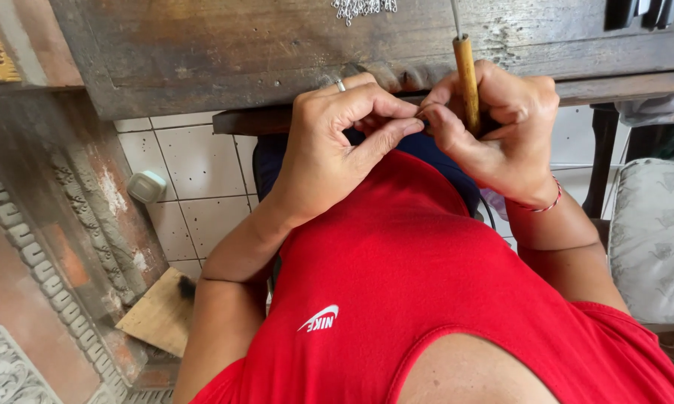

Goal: The person picks up small metal wire pins from a wooden table and uses a wooden-handled file to smooth and shape the ends. The person works on several pins one at a time, filing each end and placing the finished pieces back on the table.

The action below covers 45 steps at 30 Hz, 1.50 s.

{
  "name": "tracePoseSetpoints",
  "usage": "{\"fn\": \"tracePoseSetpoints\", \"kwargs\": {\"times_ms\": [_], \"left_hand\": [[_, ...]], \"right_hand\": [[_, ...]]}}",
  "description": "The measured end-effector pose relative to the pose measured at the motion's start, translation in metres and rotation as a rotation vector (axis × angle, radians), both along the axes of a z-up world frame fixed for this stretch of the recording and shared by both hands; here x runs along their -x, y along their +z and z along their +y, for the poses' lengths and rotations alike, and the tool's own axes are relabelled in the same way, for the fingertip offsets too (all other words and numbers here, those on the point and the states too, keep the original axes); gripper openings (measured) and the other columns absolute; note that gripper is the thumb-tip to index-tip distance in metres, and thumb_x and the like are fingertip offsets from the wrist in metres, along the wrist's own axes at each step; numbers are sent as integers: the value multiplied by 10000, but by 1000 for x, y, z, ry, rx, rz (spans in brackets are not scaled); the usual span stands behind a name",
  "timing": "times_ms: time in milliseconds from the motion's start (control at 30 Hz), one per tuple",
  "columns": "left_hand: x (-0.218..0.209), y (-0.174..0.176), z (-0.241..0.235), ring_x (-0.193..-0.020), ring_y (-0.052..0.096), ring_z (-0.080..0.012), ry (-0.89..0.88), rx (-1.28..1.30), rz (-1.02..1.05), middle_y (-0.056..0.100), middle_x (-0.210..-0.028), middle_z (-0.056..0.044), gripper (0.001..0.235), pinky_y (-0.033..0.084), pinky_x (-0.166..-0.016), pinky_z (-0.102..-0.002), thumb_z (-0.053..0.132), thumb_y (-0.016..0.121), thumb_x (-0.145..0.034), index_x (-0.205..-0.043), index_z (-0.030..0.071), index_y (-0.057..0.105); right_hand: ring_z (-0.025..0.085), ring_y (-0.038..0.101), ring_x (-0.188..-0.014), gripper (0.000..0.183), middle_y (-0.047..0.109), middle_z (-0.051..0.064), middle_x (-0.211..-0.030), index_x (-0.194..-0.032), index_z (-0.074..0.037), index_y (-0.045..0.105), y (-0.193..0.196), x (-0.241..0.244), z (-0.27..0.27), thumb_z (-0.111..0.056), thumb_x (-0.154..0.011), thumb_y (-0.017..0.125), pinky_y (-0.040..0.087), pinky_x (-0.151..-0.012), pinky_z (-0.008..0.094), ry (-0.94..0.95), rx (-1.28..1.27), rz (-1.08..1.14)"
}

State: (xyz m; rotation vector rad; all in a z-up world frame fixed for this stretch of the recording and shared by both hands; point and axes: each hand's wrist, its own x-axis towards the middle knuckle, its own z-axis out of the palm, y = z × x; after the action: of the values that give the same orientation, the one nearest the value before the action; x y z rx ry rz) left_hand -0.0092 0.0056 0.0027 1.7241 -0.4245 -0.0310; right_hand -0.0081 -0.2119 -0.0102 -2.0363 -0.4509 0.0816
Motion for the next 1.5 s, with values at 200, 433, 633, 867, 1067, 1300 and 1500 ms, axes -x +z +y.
{"fn": "tracePoseSetpoints", "kwargs": {"times_ms": [200, 433, 633, 867, 1067, 1300, 1500], "left_hand": [[2, -10, -1, -748, 628, -92, -27, 144, 213, 669, -881, -61, 52, 547, -682, -210, 55, 751, -970, -983, 22, 713], [4, -7, 5, -737, 622, -54, 47, 196, 290, 700, -853, -10, 73, 531, -671, -194, 127, 715, -992, -948, 70, 720], [5, -5, 7, -713, 646, -59, 90, 213, 325, 705, -822, -29, 92, 543, -641, -183, 131, 707, -989, -935, 56, 714], [5, -1, 7, -680, 582, -53, 87, 182, 283, 681, -825, -28, 101, 499, -600, -187, 95, 704, -993, -911, 36, 698], [6, -1, 11, -703, 551, -78, 93, 115, 232, 659, -834, -34, 97, 471, -614, -215, 69, 702, -990, -899, 34, 698], [30, -22, 19, -684, 648, -105, 138, 111, 237, 687, -835, -65, 100, 541, -646, -216, 92, 692, -996, -916, 34, 706], [47, -55, 8, -828, 790, -187, 471, 280, 368, 773, -935, -130, 143, 670, -757, -236, 139, 687, -996, -1016, 0, 713]], "right_hand": [[89, 498, -645, 111, 640, 29, -775, -1003, -7, 678, 1, 2, 1, -92, -1073, 674, 392, -601, 230, -19, -42, 157], [94, 499, -707, 577, 639, 78, -879, -1504, 87, 447, 3, 12, -23, -166, -1038, 676, 404, -705, 234, 115, -6, 141], [103, 623, -647, 490, 747, 153, -1089, -1503, 31, 463, -1, 22, -30, -130, -1063, 607, 511, -903, 279, 259, 28, 117], [113, 607, -673, 419, 694, 166, -1371, -1449, 29, 543, -6, 26, -32, -48, -1046, 632, 470, -713, 243, 274, 47, 141], [62, 463, -455, 412, 718, 20, -759, -1441, 32, 528, -14, 29, -26, -56, -1047, 612, 364, -541, 208, 277, -13, 197], [47, 441, -431, 400, 737, 106, -1135, -1424, 11, 552, -24, 38, -24, -44, -1033, 616, 347, -523, 202, 334, -9, 275], [114, 608, -680, 385, 647, 227, -1448, -1458, 54, 538, -47, 50, -18, -13, -1094, 643, 460, -697, 257, 172, 100, 51]]}}
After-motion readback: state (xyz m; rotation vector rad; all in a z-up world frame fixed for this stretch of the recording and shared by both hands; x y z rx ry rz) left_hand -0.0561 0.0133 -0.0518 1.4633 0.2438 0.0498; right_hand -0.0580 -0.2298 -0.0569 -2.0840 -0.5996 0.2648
